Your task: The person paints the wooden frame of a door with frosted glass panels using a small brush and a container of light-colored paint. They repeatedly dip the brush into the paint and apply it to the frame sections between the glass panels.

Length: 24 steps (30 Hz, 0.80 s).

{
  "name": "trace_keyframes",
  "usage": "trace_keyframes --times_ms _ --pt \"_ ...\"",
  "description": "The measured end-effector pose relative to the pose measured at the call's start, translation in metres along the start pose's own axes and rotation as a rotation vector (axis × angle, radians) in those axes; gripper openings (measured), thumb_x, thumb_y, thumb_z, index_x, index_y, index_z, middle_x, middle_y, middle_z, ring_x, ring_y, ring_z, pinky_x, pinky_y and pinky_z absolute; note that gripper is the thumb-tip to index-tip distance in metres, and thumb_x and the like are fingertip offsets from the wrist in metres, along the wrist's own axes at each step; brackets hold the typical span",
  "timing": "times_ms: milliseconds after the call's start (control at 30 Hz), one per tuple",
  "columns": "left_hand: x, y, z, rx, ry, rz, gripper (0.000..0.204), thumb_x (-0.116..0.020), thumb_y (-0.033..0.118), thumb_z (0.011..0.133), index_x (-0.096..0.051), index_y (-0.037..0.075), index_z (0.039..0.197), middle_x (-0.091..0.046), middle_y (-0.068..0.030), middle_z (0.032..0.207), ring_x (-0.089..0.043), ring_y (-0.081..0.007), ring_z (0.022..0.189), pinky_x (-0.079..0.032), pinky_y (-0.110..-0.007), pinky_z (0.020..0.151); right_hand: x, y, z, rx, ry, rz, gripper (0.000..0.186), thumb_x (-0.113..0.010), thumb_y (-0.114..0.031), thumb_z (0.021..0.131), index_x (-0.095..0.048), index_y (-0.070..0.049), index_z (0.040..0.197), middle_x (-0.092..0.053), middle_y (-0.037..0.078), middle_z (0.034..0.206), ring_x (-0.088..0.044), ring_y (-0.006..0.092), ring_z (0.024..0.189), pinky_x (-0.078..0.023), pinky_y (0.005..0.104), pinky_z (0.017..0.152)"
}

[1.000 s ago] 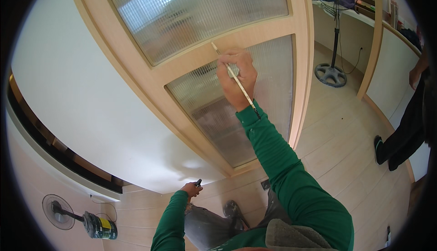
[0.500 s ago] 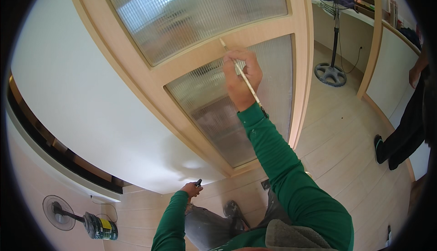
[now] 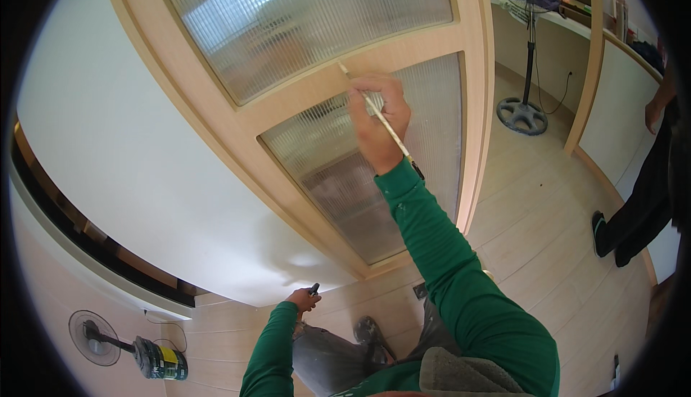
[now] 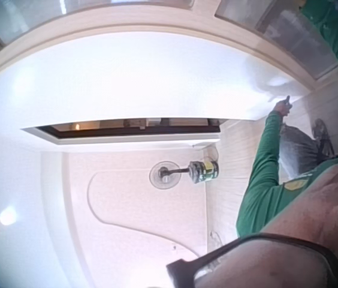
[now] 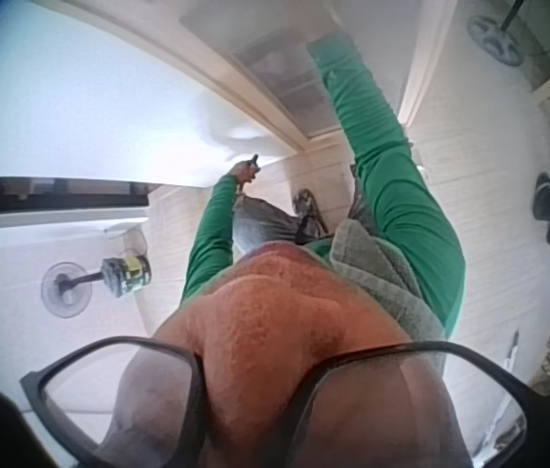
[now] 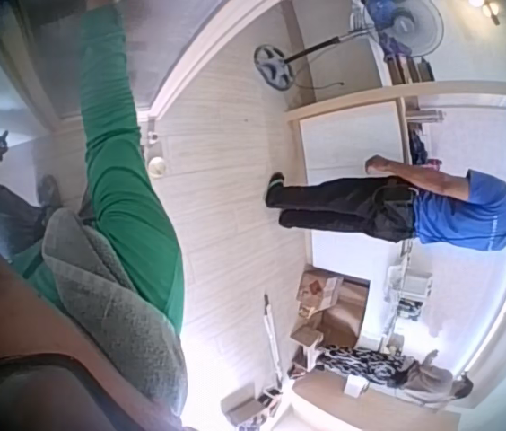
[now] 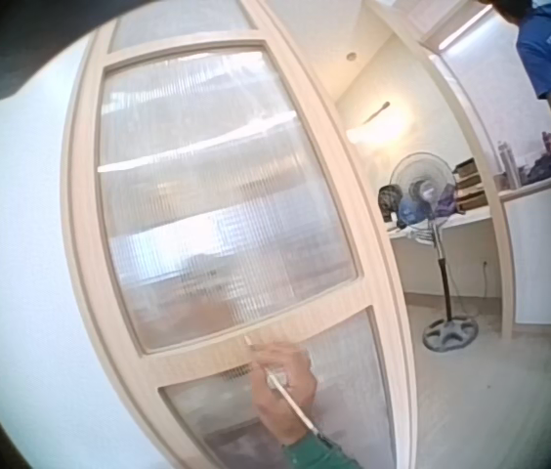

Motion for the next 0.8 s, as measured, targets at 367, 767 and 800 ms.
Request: trace_keyframes --times_ms 367,767,800 --pt "-0.002 -0.007 0.008 -0.021 0.007 -0.014 0.044 -0.067 0.041 0.098 -0.067 0.003 0.120 -0.076 -0.0112 0.094 -0.073 -0.0202 0.079 -0.061 -0.037 0.071 -0.001 0.000 0.002 -0.030 0.023 0.025 0.016 -0.070 0.004 0.084 -0.068 -0.003 0.097 -0.068 0.009 0.099 -0.065 0.0231 0.094 -0.052 0.0342 0.087" --pt "-0.002 -0.009 0.007 -0.003 0.013 -0.020 0.045 -0.067 0.042 0.098 -0.068 0.003 0.120 -0.076 -0.0112 0.095 -0.073 -0.0203 0.078 -0.061 -0.037 0.071 -0.005 -0.004 0.002 -0.034 0.015 0.053 0.017 -0.070 0.004 0.083 -0.068 -0.003 0.097 -0.069 0.011 0.101 -0.065 0.0249 0.097 -0.052 0.0359 0.088" --pt "-0.001 -0.011 0.008 -0.003 0.015 -0.009 0.045 -0.067 0.042 0.098 -0.068 0.003 0.120 -0.076 -0.0111 0.095 -0.073 -0.0202 0.078 -0.061 -0.037 0.071 -0.008 -0.008 0.001 -0.002 -0.025 0.034 0.017 -0.070 0.005 0.084 -0.068 -0.003 0.099 -0.068 0.011 0.103 -0.065 0.0232 0.097 -0.052 0.0344 0.088"
Point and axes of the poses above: each hand's wrist, its own z-axis towards the middle knuckle, its own x-axis out of the back of the hand, y = z × x, the point moved 7 cm from there along z, towards the middle knuckle
